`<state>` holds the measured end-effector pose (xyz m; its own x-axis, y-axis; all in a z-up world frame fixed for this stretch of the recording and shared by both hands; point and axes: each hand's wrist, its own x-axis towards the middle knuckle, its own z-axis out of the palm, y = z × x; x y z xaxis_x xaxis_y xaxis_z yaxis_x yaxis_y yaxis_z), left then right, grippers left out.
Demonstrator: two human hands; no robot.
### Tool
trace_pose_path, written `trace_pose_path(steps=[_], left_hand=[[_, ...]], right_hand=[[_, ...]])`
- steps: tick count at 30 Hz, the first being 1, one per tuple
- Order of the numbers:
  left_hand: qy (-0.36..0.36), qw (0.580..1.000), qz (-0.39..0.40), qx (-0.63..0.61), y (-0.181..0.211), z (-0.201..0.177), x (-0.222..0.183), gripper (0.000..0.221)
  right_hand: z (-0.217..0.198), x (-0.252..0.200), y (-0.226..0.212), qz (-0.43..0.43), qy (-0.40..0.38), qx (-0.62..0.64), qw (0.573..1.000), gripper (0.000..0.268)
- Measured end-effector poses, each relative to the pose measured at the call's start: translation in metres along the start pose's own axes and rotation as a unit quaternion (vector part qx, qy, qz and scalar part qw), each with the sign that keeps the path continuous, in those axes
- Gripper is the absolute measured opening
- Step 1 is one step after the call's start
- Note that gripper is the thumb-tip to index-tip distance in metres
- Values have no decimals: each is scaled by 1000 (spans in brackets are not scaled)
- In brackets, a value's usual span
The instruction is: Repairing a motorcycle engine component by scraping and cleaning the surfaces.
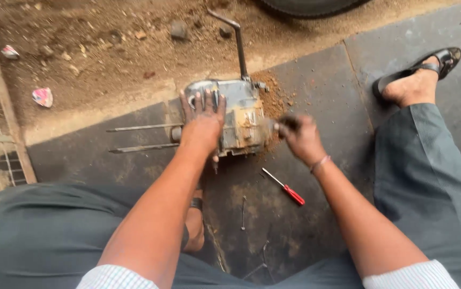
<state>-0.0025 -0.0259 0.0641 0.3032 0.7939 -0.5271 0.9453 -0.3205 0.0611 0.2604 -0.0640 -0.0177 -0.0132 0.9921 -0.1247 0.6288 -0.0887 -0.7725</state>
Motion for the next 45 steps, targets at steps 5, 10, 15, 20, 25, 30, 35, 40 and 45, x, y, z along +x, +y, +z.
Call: trace_pose_path(steps=[5,10,15,20,25,30,35,40,45], left_hand=[[63,987,-52,-138,-9,2,8,92],[129,944,-175,-249,-16,30,27,53],[375,890,-202,-166,18,108,58,63],[344,904,-207,-148,23,95,42,59],[368,897,-202,-135,25,95,47,60],[370,897,-199,-141,26,88,44,57],[388,888,-200,-143,27,93,45,57],[368,892,-204,-165,28,91,44,54],[385,888,-203,-145,28,94,45,52]], right_hand=[[-14,31,-16,16,-79,98,992,18],[-6,42,-17,-40,-130,77,988,16],[-6,50,-25,-79,-162,20,983,14],[-9,41,-38,-99,-149,-13,984,14],[-9,47,-81,-29,-129,-196,972,16],[15,55,-29,-84,-146,-5,986,11],[1,55,-33,-142,-155,-22,977,12],[8,52,-32,-169,-139,-15,976,13],[23,53,-8,-126,-146,120,974,10]])
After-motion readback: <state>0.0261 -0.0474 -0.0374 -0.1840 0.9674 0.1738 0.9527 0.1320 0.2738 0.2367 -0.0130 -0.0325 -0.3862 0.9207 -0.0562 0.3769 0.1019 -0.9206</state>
